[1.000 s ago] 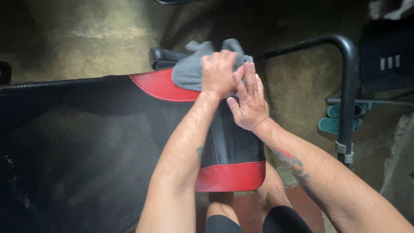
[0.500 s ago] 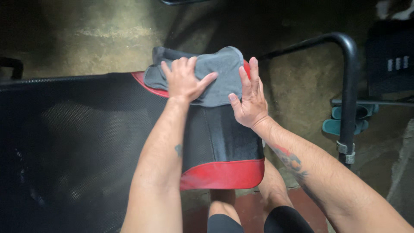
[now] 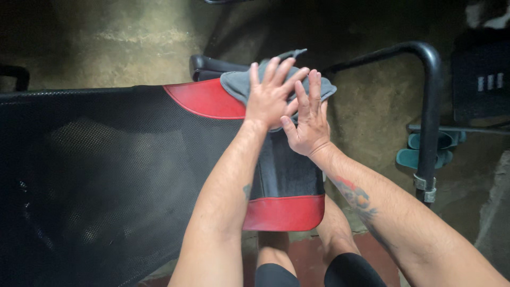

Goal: The person sprays a cleaning solution onto a black and red office chair and wipes the surface with a gray cloth. The person scrubs the foam residue on the seat and backrest, moving the cloth across the mesh and plastic sections to clean the chair.

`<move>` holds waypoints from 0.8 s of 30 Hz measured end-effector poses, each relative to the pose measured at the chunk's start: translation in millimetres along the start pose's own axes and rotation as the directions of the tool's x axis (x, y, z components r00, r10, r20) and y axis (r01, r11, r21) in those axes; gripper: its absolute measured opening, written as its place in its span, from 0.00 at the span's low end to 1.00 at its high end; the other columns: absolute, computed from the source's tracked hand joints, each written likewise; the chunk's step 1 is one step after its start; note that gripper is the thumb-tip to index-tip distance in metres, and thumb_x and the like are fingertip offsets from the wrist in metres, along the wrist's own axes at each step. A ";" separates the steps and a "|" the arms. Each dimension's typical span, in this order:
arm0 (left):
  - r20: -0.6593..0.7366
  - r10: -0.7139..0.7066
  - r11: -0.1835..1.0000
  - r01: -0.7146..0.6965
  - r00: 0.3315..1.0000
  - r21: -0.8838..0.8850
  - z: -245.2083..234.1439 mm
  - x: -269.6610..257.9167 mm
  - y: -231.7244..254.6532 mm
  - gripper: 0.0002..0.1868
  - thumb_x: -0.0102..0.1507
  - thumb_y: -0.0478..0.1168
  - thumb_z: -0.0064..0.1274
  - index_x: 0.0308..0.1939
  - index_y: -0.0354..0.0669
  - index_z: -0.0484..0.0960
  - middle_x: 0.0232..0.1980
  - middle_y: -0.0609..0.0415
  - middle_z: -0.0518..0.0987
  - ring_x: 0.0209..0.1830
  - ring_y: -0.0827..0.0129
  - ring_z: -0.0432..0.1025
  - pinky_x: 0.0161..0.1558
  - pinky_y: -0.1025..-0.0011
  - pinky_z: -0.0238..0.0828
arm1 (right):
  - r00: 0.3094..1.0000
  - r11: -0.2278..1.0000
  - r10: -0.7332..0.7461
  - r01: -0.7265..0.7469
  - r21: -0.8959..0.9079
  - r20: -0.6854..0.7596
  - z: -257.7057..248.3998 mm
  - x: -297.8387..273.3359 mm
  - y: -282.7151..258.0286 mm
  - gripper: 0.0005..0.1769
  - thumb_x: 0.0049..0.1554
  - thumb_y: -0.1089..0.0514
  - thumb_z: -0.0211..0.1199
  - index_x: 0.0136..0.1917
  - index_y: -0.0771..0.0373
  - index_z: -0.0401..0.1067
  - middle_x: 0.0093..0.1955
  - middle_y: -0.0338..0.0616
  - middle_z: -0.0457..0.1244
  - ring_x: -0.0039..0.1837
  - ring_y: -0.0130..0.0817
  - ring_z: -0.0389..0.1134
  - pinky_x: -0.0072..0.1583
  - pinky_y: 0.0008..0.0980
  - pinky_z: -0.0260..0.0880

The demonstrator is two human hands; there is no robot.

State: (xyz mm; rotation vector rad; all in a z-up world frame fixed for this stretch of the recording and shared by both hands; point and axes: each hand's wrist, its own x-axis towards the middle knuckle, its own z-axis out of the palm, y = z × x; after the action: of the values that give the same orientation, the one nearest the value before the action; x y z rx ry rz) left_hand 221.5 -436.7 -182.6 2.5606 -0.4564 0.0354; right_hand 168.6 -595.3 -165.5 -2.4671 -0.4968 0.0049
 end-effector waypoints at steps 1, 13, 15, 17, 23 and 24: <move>0.028 -0.047 0.999 0.047 0.999 -0.011 -4.8 -5.1 -3.1 0.35 0.62 0.63 0.52 0.73 0.64 0.70 0.78 0.53 0.61 0.80 0.53 0.50 0.75 0.33 0.35 | 1.000 1.000 -0.002 0.002 -0.005 -0.002 -0.4 0.4 -0.2 0.46 0.69 0.36 0.52 0.88 0.52 0.35 0.90 0.59 0.28 0.91 0.61 0.28 0.86 0.63 0.31; 0.121 -0.464 0.850 0.403 0.877 0.340 -41.8 -97.3 -54.6 0.47 0.64 0.75 0.38 0.80 0.56 0.57 0.84 0.43 0.47 0.83 0.46 0.36 0.75 0.33 0.28 | 0.997 0.998 0.058 -0.059 0.024 0.049 -6.5 5.1 -5.4 0.45 0.68 0.43 0.57 0.87 0.54 0.38 0.90 0.58 0.30 0.90 0.59 0.31 0.84 0.68 0.27; 0.090 -0.521 0.807 0.456 0.849 0.375 -41.3 -106.8 -43.8 0.46 0.65 0.73 0.37 0.80 0.53 0.57 0.83 0.40 0.47 0.83 0.44 0.37 0.74 0.32 0.27 | 0.997 0.997 0.060 -0.062 0.049 0.048 -6.6 6.8 -4.5 0.44 0.67 0.43 0.56 0.87 0.55 0.39 0.90 0.59 0.31 0.90 0.59 0.33 0.84 0.66 0.29; 0.045 -0.546 0.783 0.490 0.836 0.383 -34.4 -116.3 -27.1 0.45 0.67 0.71 0.36 0.80 0.50 0.57 0.83 0.37 0.48 0.83 0.41 0.37 0.75 0.31 0.26 | 0.996 0.996 0.066 -0.069 0.054 0.054 -6.0 4.8 -4.4 0.44 0.68 0.43 0.56 0.87 0.55 0.39 0.89 0.59 0.32 0.90 0.59 0.35 0.85 0.66 0.31; -0.003 -0.516 0.817 0.493 0.857 0.300 -8.3 -145.1 48.4 0.42 0.68 0.62 0.43 0.80 0.41 0.59 0.83 0.33 0.50 0.84 0.35 0.38 0.77 0.32 0.26 | 0.996 0.998 0.060 -0.061 0.025 0.061 -5.5 5.2 -3.6 0.42 0.68 0.44 0.55 0.87 0.57 0.41 0.89 0.59 0.34 0.90 0.59 0.36 0.85 0.63 0.34; 0.022 -0.518 0.839 0.504 0.855 0.206 -5.9 -152.1 62.3 0.44 0.66 0.62 0.45 0.78 0.39 0.59 0.82 0.31 0.50 0.83 0.34 0.38 0.76 0.32 0.26 | 0.996 0.998 0.063 -0.065 0.020 0.069 -5.1 5.8 -3.5 0.42 0.68 0.44 0.55 0.86 0.57 0.42 0.89 0.59 0.34 0.90 0.59 0.36 0.85 0.62 0.35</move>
State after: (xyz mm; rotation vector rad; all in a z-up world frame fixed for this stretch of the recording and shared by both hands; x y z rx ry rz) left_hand 58.1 -435.9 -163.8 2.7995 0.2341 -0.2246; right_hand 173.4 -593.6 -158.7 -2.4665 -0.4440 0.1200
